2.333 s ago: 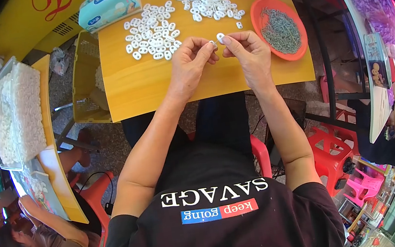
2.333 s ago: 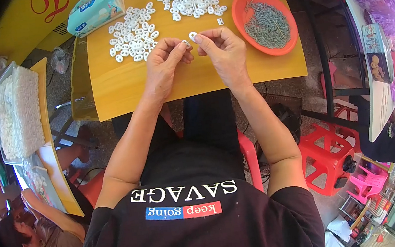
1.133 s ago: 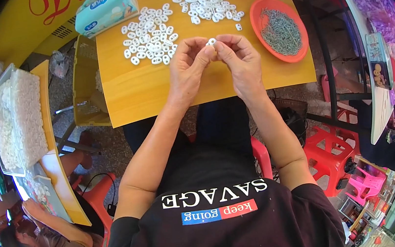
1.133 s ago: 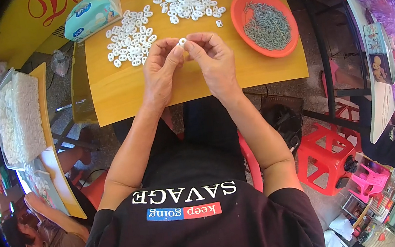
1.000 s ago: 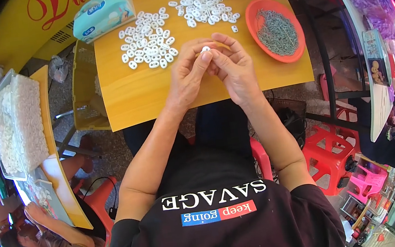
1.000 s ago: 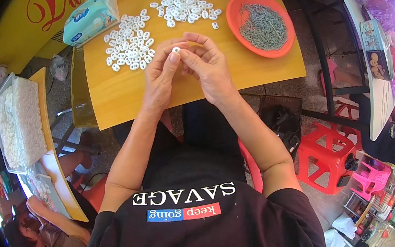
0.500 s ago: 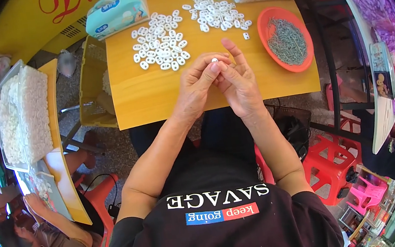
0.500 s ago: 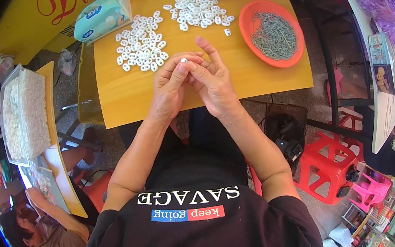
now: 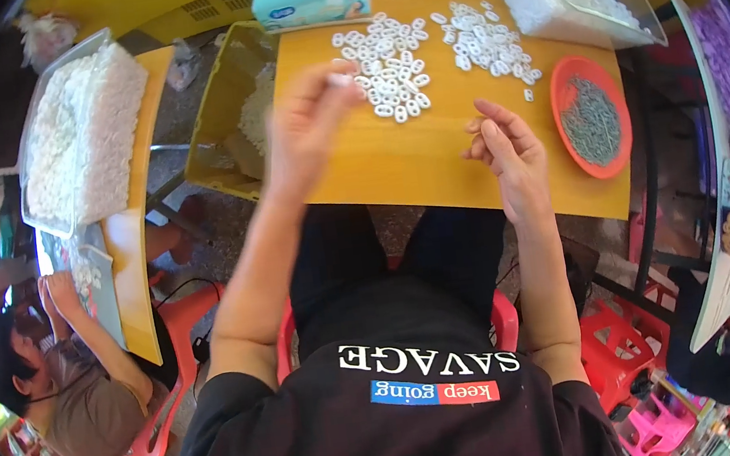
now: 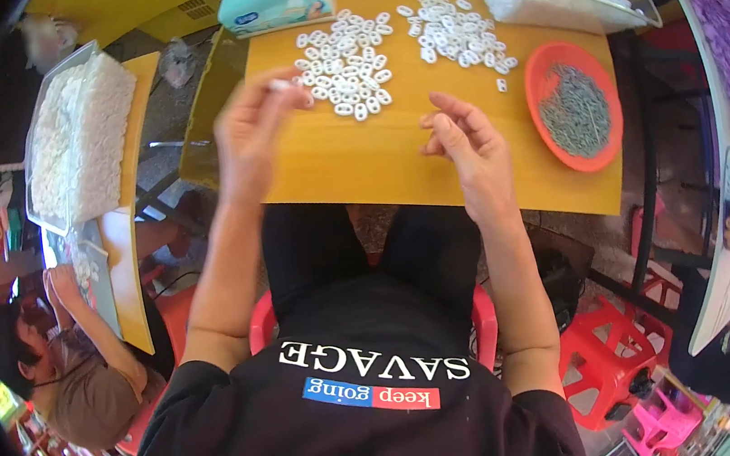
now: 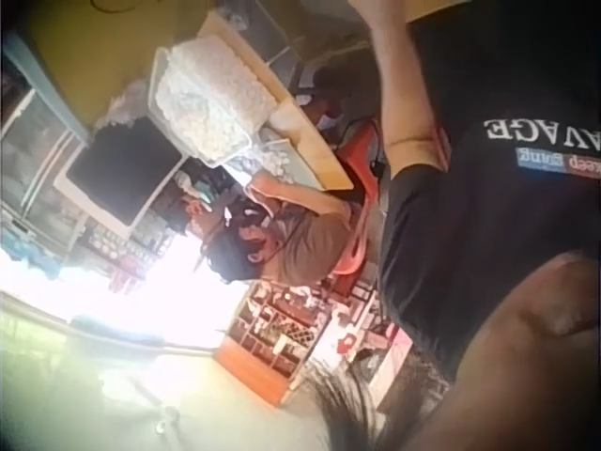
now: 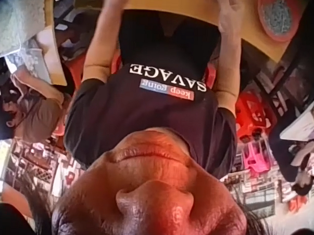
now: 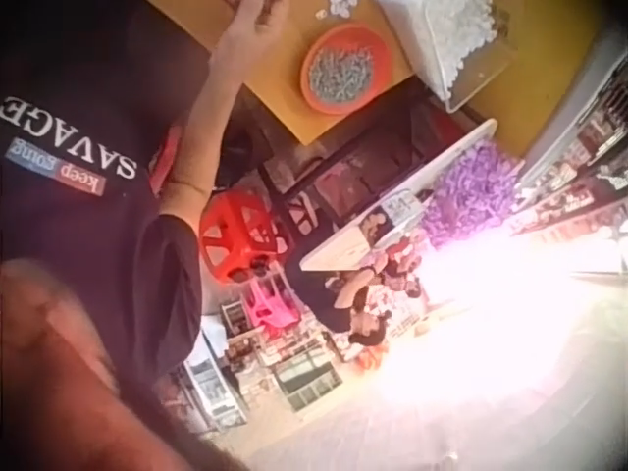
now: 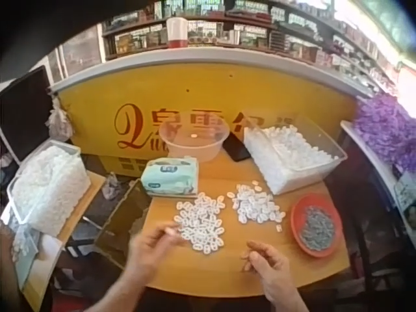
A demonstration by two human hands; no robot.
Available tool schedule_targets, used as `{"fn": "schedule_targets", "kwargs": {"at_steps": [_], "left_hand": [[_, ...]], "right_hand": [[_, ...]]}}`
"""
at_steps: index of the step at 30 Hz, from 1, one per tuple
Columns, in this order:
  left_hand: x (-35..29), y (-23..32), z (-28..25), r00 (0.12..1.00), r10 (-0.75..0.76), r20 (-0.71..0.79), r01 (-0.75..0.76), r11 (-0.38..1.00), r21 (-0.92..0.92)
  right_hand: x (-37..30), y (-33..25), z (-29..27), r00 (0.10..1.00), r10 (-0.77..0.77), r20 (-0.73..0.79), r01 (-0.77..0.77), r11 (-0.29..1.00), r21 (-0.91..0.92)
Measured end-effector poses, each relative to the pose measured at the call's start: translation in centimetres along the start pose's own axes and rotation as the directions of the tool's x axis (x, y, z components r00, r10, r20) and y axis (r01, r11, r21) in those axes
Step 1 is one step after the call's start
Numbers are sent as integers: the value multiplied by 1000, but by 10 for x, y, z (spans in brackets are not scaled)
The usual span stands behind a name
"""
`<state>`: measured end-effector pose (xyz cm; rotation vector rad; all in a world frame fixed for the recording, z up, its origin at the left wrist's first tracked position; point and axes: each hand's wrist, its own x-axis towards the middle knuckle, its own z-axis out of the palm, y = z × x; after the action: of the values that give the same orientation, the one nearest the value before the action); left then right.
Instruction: Assembling small white plastic components by manually inserting tiny pins into them.
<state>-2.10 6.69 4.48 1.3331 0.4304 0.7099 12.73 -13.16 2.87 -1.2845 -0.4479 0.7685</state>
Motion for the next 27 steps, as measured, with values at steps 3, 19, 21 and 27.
{"fn": "schedule_targets", "kwargs": {"at_steps": [3, 19, 21, 27], "left_hand": [[23, -2, -74, 958, 181, -224, -44, 859, 510], [-13, -56, 79, 990, 37, 138, -38, 999, 2], [-16, -67, 93, 986, -9, 165, 11, 1000, -13], [-16, -70, 89, 985, -25, 173, 22, 999, 23]], "right_hand": [[12, 0, -17, 991, -90, -101, 66, 974, -216], [89, 7, -5, 841, -512, 175, 299, 170, -939], [90, 9, -9, 833, -520, 189, 305, 146, -941], [85, 17, -17, 772, -587, 243, 375, 113, -920]]}}
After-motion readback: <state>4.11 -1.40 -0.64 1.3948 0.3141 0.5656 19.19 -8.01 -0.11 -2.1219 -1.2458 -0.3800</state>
